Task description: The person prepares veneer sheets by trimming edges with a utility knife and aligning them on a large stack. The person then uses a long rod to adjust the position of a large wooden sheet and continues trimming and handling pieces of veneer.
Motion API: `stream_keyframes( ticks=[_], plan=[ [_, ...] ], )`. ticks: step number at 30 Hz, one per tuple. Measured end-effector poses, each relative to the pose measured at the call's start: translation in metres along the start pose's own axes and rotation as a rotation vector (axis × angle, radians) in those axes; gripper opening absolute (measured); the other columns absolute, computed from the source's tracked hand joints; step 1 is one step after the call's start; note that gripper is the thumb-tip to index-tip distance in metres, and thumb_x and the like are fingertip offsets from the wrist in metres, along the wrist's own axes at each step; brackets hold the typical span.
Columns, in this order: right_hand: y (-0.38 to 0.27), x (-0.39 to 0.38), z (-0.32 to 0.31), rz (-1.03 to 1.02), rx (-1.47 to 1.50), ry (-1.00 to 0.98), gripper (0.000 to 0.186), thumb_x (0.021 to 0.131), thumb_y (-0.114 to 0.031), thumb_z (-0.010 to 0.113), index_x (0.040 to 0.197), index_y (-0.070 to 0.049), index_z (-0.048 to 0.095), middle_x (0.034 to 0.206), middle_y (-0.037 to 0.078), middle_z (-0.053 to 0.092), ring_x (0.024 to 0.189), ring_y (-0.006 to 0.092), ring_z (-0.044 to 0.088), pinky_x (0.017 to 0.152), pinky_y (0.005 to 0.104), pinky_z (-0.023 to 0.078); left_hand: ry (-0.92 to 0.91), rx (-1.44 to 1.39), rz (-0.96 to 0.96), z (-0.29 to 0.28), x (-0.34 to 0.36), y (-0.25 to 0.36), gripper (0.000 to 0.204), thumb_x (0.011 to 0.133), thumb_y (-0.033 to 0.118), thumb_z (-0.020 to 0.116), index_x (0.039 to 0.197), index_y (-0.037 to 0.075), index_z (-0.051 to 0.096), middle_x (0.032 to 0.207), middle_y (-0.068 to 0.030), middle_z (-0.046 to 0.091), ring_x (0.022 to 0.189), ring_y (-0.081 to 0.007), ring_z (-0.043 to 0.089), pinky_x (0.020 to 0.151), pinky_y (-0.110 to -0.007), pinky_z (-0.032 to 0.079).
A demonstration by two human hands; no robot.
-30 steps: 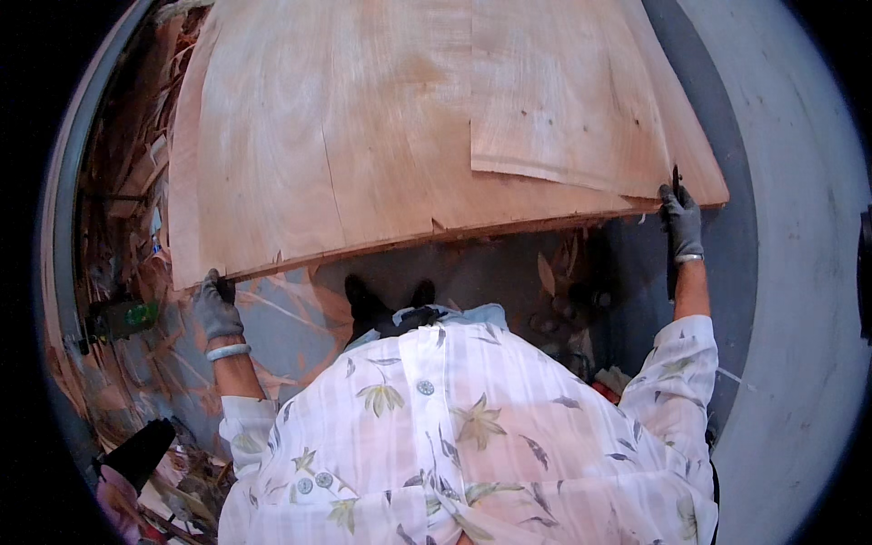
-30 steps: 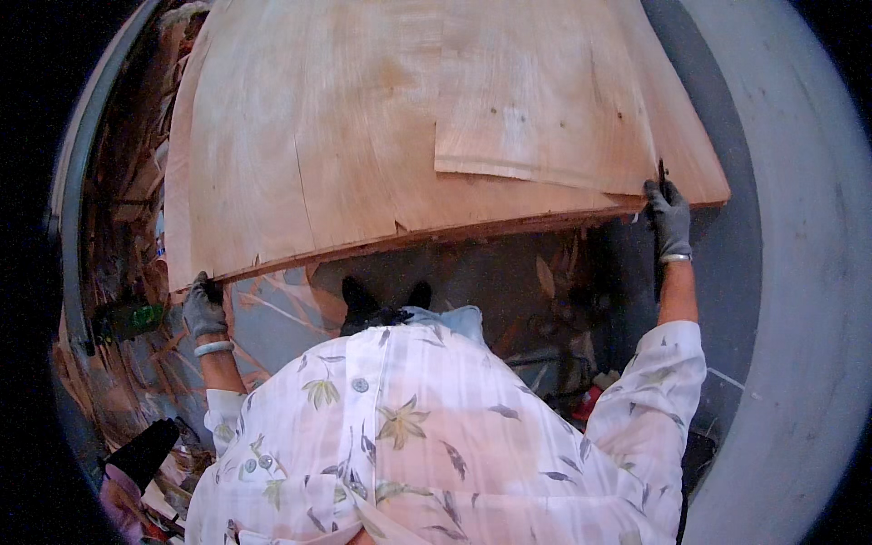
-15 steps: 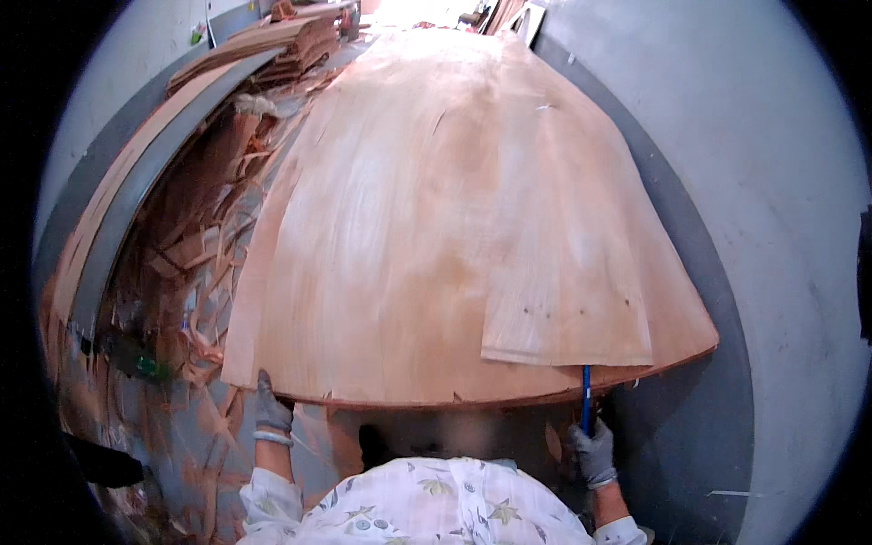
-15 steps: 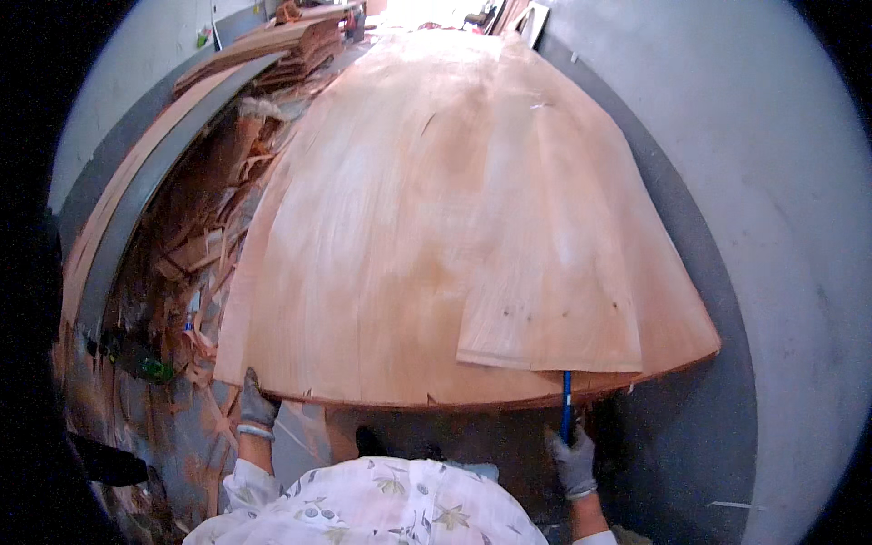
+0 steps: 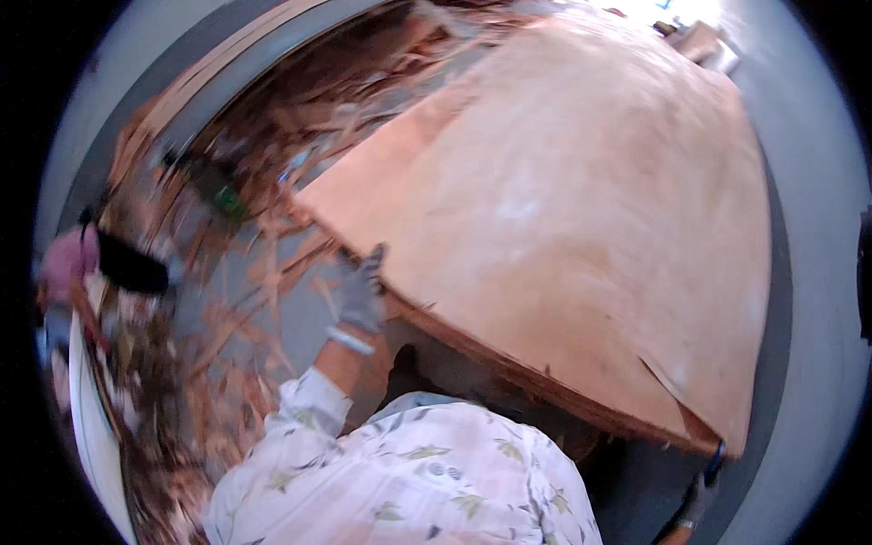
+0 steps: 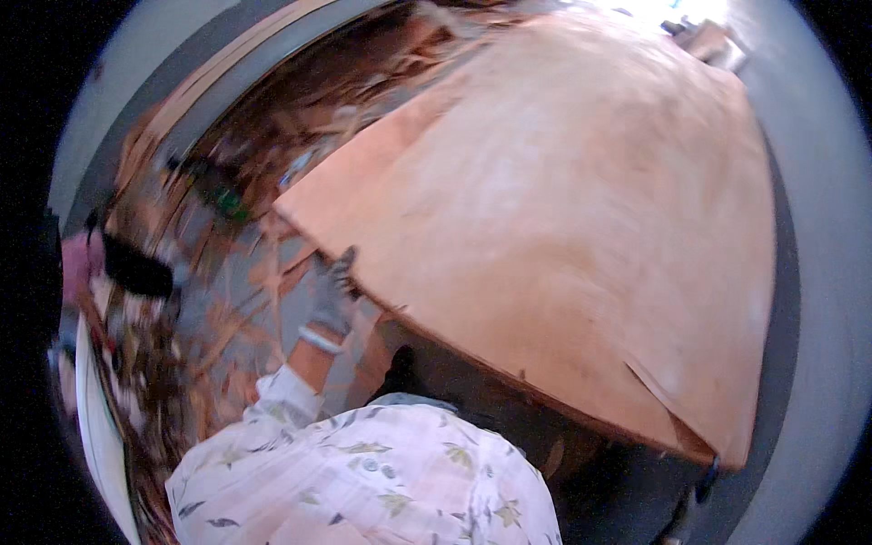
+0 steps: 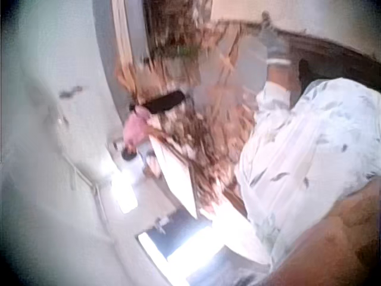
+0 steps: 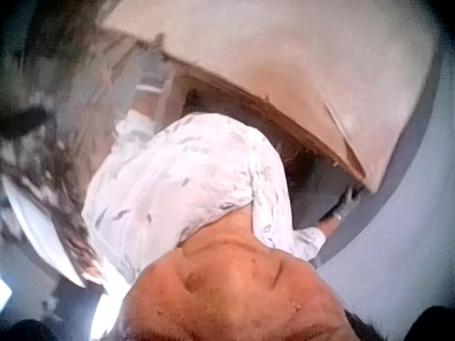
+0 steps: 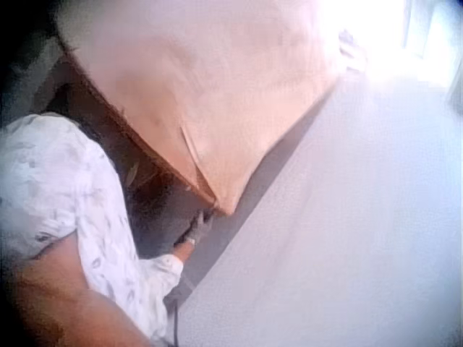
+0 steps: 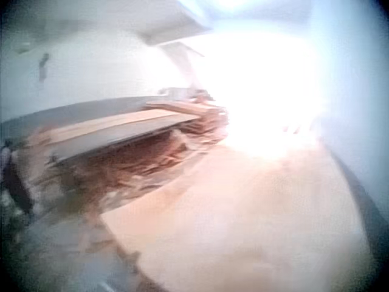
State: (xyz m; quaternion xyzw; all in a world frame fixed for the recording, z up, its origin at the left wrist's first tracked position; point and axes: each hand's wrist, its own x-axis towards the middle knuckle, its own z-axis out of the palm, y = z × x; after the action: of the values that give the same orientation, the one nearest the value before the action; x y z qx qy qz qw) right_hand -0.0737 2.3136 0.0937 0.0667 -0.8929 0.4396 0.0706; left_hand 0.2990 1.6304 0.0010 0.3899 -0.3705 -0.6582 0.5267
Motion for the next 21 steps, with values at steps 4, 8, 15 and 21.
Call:
stream_keyframes(
  ticks=[4,8,15,21],
  plan=[
    [-0.026,-0.004,-0.021,0.384,-0.165,-0.139,0.057,0.079,-0.017,0.069,0.132,-0.012,0.048,0.058,0.0,0.044,0.044,0.0099,0.037,0.039,0.0268,0.031,0.096,0.333,0.308,0.066,-0.037,0.022,0.059,0.076,0.014,0.072,0.123,0.0,0.041,0.119,-0.0116,0.042,0.105,-0.0254,0.046,0.09,-0.034,0.043],
    [0.006,0.001,-0.027,0.472,-0.138,-0.157,0.054,0.08,-0.011,0.066,0.131,-0.013,0.049,0.057,-0.002,0.043,0.046,0.0083,0.036,0.04,0.0252,0.029,0.08,0.903,0.71,0.096,-0.054,0.028,0.062,0.07,0.015,0.076,0.118,-0.002,0.041,0.114,-0.016,0.044,0.1,-0.0276,0.048,0.086,-0.036,0.043],
    [-0.051,-0.018,-0.01,0.4,-0.003,-0.073,0.062,0.082,-0.008,0.061,0.139,-0.019,0.039,0.059,-0.003,0.042,0.049,0.0075,0.036,0.045,0.0223,0.03,0.348,-0.016,-0.332,0.007,-0.021,-0.01,0.068,0.074,0.03,0.077,0.121,0.0,0.038,0.112,-0.0106,0.052,0.103,-0.0207,0.049,0.086,-0.031,0.044],
    [-0.059,-0.004,0.01,0.481,0.115,-0.078,0.07,0.081,-0.011,0.065,0.142,-0.02,0.03,0.112,0.008,0.053,0.086,0.0173,0.05,0.071,0.036,0.043,0.247,-0.05,-0.31,-0.008,-0.025,-0.042,0.057,0.082,0.026,0.069,0.125,0.0,0.042,0.12,-0.0079,0.051,0.106,-0.0198,0.048,0.09,-0.029,0.04]
  ],
)
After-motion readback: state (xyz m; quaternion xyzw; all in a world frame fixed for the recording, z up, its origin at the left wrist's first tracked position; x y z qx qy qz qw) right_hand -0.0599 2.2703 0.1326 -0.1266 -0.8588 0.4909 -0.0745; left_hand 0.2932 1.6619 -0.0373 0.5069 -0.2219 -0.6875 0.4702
